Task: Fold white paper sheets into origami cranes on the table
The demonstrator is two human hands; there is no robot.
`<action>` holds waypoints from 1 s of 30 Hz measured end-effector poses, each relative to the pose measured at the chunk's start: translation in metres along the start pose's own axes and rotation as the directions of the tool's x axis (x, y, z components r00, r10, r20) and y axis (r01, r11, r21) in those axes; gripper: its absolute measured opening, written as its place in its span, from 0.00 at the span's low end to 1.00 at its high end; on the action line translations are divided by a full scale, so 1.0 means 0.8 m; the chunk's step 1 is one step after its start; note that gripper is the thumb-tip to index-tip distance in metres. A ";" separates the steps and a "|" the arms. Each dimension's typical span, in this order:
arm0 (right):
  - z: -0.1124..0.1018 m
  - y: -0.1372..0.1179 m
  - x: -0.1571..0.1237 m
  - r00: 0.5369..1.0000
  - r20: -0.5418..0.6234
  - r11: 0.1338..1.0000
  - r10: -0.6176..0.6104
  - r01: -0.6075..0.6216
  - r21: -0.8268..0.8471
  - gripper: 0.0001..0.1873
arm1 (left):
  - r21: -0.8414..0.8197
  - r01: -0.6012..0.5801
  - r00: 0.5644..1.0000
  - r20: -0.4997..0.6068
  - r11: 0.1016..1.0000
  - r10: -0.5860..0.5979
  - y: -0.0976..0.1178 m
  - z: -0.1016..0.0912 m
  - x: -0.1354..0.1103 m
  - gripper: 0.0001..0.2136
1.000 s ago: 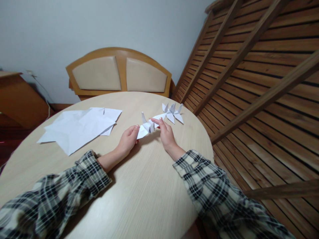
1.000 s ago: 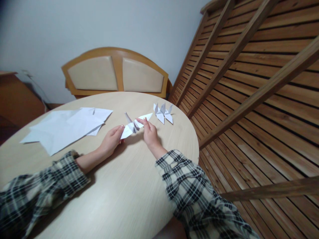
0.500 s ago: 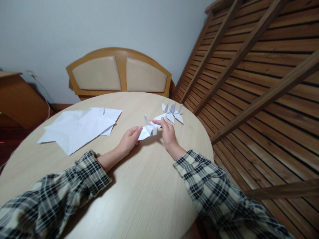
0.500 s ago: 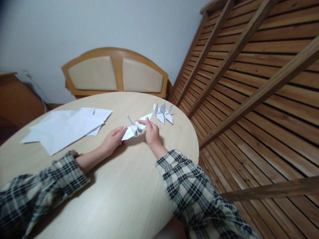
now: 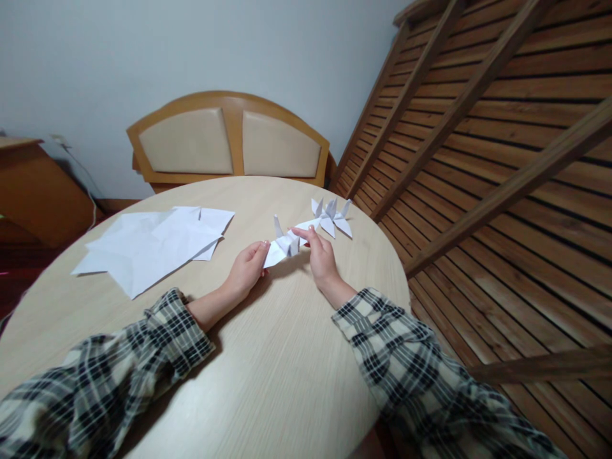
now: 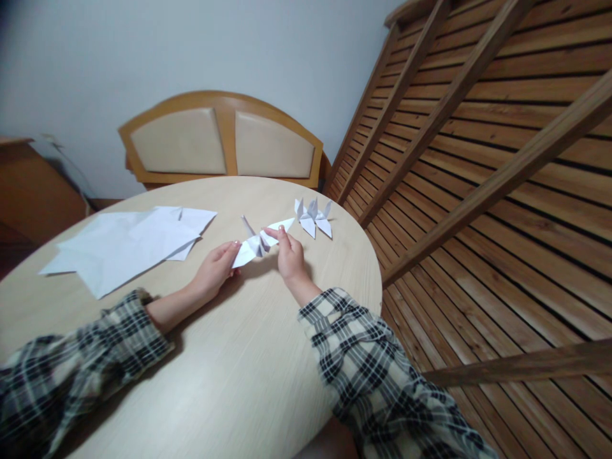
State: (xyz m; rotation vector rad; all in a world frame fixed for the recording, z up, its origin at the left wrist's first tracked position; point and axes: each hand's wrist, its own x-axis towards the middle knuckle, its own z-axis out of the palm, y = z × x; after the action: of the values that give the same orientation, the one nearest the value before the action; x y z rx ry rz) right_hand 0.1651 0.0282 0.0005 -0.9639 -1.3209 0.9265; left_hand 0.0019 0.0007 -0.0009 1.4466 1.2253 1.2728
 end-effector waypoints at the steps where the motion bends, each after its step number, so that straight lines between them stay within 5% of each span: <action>1: 0.000 0.000 0.000 1.000 0.003 1.000 0.002 -0.002 -0.001 0.31 | -0.008 0.002 1.000 0.004 1.000 -0.002 0.001 0.000 0.000 0.18; 16: -0.006 -0.004 0.005 0.991 -0.132 1.000 -0.007 0.006 -0.007 0.32 | -0.077 0.035 0.994 0.102 0.996 -0.027 0.002 -0.002 -0.002 0.16; 26: -0.009 0.009 0.011 0.983 -0.175 0.998 -0.047 0.053 0.030 0.21 | -0.255 0.057 0.997 -0.039 0.965 -0.070 -0.005 -0.004 0.002 0.14; 30: -0.011 0.022 0.017 0.974 -0.224 0.995 0.019 0.004 0.102 0.23 | -0.315 0.072 0.992 -0.076 0.946 -0.101 -0.005 -0.005 0.003 0.13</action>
State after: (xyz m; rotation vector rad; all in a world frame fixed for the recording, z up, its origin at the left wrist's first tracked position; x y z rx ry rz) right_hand 0.1741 0.0469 -0.0111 -0.9648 -1.0699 0.8549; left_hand -0.0023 0.0039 -0.0037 1.1066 1.0761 1.4127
